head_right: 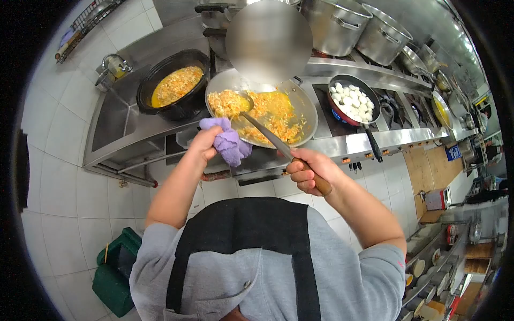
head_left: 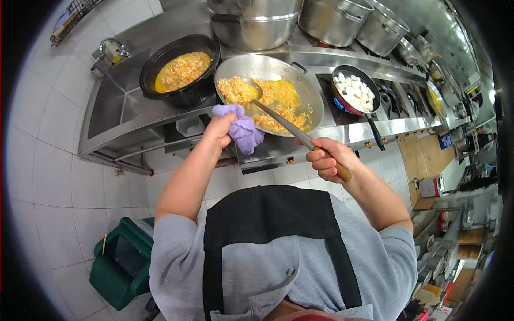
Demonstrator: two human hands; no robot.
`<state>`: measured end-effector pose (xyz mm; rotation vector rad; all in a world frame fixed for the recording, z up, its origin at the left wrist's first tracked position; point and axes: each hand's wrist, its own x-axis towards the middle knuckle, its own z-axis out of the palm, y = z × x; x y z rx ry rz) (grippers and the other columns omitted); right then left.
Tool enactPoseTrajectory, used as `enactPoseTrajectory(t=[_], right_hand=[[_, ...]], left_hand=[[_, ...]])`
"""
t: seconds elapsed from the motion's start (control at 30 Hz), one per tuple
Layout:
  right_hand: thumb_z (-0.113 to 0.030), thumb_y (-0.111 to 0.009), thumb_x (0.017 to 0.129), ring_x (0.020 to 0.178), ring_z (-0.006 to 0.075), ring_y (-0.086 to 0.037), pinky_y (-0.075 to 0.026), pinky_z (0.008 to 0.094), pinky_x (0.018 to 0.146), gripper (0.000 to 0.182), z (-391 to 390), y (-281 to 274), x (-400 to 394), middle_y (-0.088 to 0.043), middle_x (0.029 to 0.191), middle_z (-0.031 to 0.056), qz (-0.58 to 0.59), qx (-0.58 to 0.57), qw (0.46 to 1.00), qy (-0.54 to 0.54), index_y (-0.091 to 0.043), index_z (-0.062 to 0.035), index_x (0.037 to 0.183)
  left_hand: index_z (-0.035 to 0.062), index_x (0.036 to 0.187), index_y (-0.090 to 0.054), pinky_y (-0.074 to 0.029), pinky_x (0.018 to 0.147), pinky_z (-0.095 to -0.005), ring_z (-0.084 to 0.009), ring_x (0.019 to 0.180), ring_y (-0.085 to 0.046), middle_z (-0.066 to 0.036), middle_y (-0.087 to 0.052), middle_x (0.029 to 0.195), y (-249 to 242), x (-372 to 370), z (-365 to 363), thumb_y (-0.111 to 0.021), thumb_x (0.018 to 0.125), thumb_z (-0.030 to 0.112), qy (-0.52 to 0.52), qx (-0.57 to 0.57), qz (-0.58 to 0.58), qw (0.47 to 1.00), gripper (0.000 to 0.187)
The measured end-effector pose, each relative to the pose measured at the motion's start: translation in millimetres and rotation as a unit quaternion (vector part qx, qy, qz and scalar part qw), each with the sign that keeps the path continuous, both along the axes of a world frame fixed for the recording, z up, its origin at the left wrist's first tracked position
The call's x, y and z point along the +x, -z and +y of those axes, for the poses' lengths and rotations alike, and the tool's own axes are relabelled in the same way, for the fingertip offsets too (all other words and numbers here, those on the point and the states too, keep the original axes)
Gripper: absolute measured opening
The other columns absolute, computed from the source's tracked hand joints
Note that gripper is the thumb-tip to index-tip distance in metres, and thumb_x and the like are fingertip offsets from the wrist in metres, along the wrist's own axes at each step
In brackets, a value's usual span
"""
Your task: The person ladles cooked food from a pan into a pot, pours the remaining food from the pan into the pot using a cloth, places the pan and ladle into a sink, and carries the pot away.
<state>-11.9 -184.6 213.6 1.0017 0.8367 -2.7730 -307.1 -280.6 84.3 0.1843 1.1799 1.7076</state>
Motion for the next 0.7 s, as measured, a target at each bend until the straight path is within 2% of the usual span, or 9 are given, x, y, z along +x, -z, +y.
enactPoseTrajectory(t=[0.07,0.2,0.33,0.57,0.7], right_hand=[[-0.022,-0.044,0.096,0.04,-0.0009,-0.031,-0.028,0.0144,0.029,0.024,2.1,5.9,-2.3,-0.037,0.063,-0.0057,0.032,-0.033,0.999,0.017,-0.048,-0.0071,0.115],[-0.017,-0.047,0.094,0.04,-0.0006,-0.032,-0.029,0.0147,0.029,0.025,7.6,10.8,10.5,-0.039,0.063,-0.0053,0.056,-0.08,0.995,0.018,-0.049,-0.0066,0.117],[-0.015,-0.048,0.093,0.04,-0.0003,-0.032,-0.029,0.015,0.029,0.026,2.2,-2.7,25.4,-0.038,0.063,-0.0053,0.017,-0.01,0.999,0.032,-0.049,-0.0076,0.118],[-0.016,-0.047,0.093,0.039,-0.0006,-0.031,-0.028,0.0146,0.028,0.027,-11.8,-41.3,38.5,-0.037,0.063,-0.0055,0.019,0.072,0.996,0.056,-0.049,-0.0089,0.119],[-0.014,-0.044,0.094,0.035,-0.0013,-0.032,-0.03,0.0143,0.025,0.038,-27.3,-72.4,29.0,-0.036,0.06,-0.0049,0.053,0.12,0.988,0.081,-0.041,-0.0008,0.129]], left_hand=[[-0.0015,0.104,-0.056,-0.054,0.079,-0.041,-0.027,0.088,-0.064,-0.013,-0.061,0.098,19.9,-9.0,-7.0,-0.049,0.079,-0.002,-0.001,-0.001,-0.008,1.0,0.027],[0.0014,0.101,-0.058,-0.054,0.077,-0.0397,-0.0252,0.086,-0.064,-0.011,-0.062,0.095,37.3,-16.2,-19.8,-0.05,0.08,-0.001,0.016,0.008,-0.03,0.999,0.022],[0.0032,0.099,-0.059,-0.054,0.077,-0.0387,-0.0245,0.086,-0.064,-0.01,-0.063,0.094,55.3,-29.5,-19.7,-0.053,0.081,0.0,0.025,0.018,-0.054,0.998,0.019],[0.0047,0.099,-0.061,-0.054,0.077,-0.0362,-0.0214,0.085,-0.065,-0.009,-0.065,0.094,57.3,-54.1,-12.1,-0.058,0.081,0.006,0.046,0.012,-0.053,0.997,0.018],[0.0041,0.101,-0.061,-0.054,0.077,-0.0362,-0.0217,0.086,-0.065,-0.009,-0.066,0.096,50.8,-56.5,-13.1,-0.06,0.08,0.006,0.055,0.015,-0.061,0.996,0.021]])
